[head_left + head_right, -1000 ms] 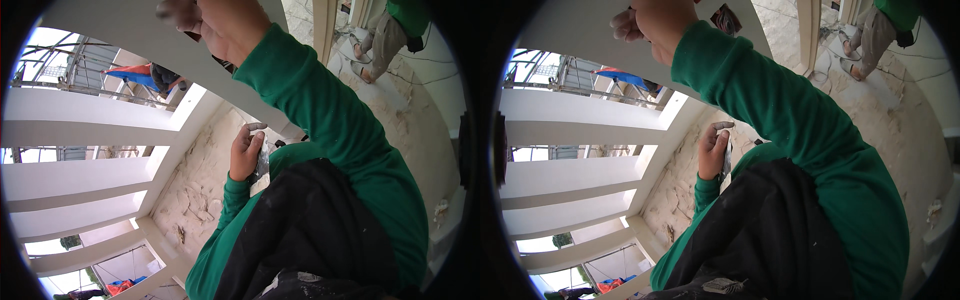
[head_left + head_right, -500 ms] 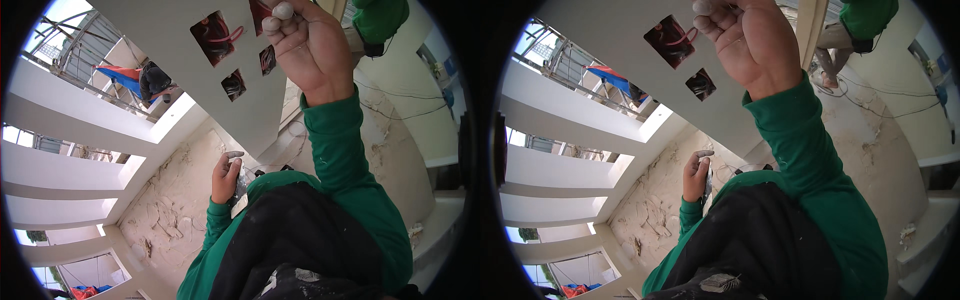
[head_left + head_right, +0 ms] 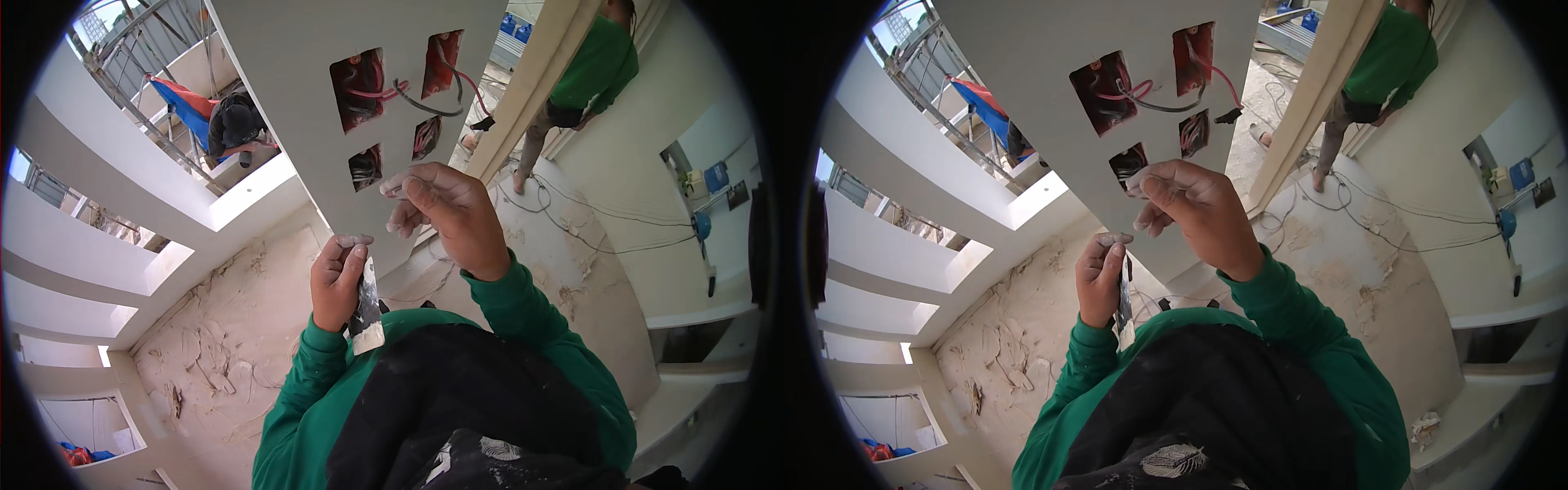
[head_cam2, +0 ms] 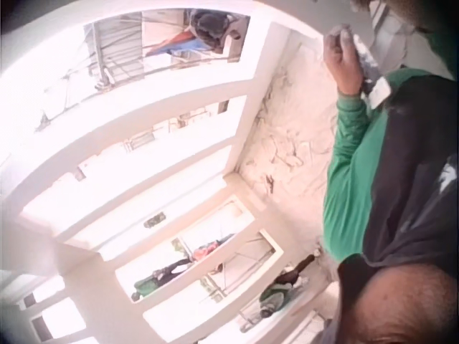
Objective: The person applies plaster to a ceiling around exposed electrical wires and junction boxes using a trowel and a smaller scraper. They repeatedly smooth the surface and scrape off excess material from the tools while working on the ceiling area.
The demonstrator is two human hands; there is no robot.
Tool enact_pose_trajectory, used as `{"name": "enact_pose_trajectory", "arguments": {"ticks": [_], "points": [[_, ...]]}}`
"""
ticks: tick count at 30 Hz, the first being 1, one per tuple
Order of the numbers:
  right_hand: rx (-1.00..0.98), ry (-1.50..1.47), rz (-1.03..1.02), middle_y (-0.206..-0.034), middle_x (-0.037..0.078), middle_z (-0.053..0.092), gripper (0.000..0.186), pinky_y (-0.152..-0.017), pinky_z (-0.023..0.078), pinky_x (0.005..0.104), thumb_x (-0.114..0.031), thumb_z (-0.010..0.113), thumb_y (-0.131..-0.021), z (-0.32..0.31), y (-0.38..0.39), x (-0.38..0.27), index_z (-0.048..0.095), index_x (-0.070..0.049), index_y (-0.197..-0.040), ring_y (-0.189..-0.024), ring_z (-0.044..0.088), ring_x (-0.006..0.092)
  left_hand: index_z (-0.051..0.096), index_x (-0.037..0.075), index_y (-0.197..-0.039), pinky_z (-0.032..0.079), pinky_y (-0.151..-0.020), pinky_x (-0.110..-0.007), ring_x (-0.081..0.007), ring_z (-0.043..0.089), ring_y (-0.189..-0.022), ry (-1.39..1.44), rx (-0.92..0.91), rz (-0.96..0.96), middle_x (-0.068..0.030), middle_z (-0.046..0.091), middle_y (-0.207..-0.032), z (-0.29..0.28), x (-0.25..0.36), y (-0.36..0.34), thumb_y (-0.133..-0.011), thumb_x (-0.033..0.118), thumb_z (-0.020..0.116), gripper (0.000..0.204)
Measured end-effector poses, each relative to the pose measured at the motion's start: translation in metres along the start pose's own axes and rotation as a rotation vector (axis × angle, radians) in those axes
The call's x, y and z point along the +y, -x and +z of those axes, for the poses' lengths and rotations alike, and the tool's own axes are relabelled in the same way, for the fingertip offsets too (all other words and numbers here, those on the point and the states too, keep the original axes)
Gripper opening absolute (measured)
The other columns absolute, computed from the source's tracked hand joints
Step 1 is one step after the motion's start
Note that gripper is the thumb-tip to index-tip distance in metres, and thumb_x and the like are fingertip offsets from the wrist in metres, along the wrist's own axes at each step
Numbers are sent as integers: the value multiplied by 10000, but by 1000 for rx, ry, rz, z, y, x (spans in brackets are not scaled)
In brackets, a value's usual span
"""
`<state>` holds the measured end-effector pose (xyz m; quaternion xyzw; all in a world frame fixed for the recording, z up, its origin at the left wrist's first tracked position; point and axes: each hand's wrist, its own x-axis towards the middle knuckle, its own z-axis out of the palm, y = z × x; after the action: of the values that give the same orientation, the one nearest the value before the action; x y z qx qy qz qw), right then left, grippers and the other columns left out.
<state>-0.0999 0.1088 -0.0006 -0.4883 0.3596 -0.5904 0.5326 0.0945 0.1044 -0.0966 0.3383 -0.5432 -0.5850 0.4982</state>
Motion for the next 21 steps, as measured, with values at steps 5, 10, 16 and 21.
{"name": "enact_pose_trajectory", "arguments": {"ticks": [5, 10, 16, 21], "points": [[76, 184, 179, -791, 58, 639, 234, -476, 430, 227, -173, 592, -1011, -27, 33, 43, 594, 26, -1133, -608, 565, 79, 606, -28, -1162, 469, -641, -210, -70, 575, -711, 11, -176, 27, -29, 628, -822, 28, 2, -15, -951, 111, 671, 261], [112, 220, 289, -867, 74, 656, 338, -549, 456, 228, -221, 609, -1008, -40, 46, 60, 519, 17, -1230, -614, 555, 82, 601, -34, -1112, 519, -615, -255, -99, 629, -679, -123, -205, 2, -94, 695, -862, 38, -10, -18, -925, 120, 707, 265], [52, -41, 32, -1131, 109, 625, 667, -840, 477, 267, -317, 625, -992, -32, 61, 66, 291, 15, -1465, -975, 581, 128, 574, -16, -981, 504, -592, -253, -91, 628, -668, -118, 194, 144, -76, 681, -773, 52, -16, -30, -934, 88, 683, 157], [18, 274, 199, -1002, 58, 621, 459, -763, 474, 240, -153, 658, -952, -34, 72, 43, 521, 55, -1338, -870, 562, 81, 546, 2, -968, 440, -512, -273, -88, 535, -550, -235, 183, 264, -65, 660, -744, 67, -16, -38, -961, 90, 651, 138]]}}
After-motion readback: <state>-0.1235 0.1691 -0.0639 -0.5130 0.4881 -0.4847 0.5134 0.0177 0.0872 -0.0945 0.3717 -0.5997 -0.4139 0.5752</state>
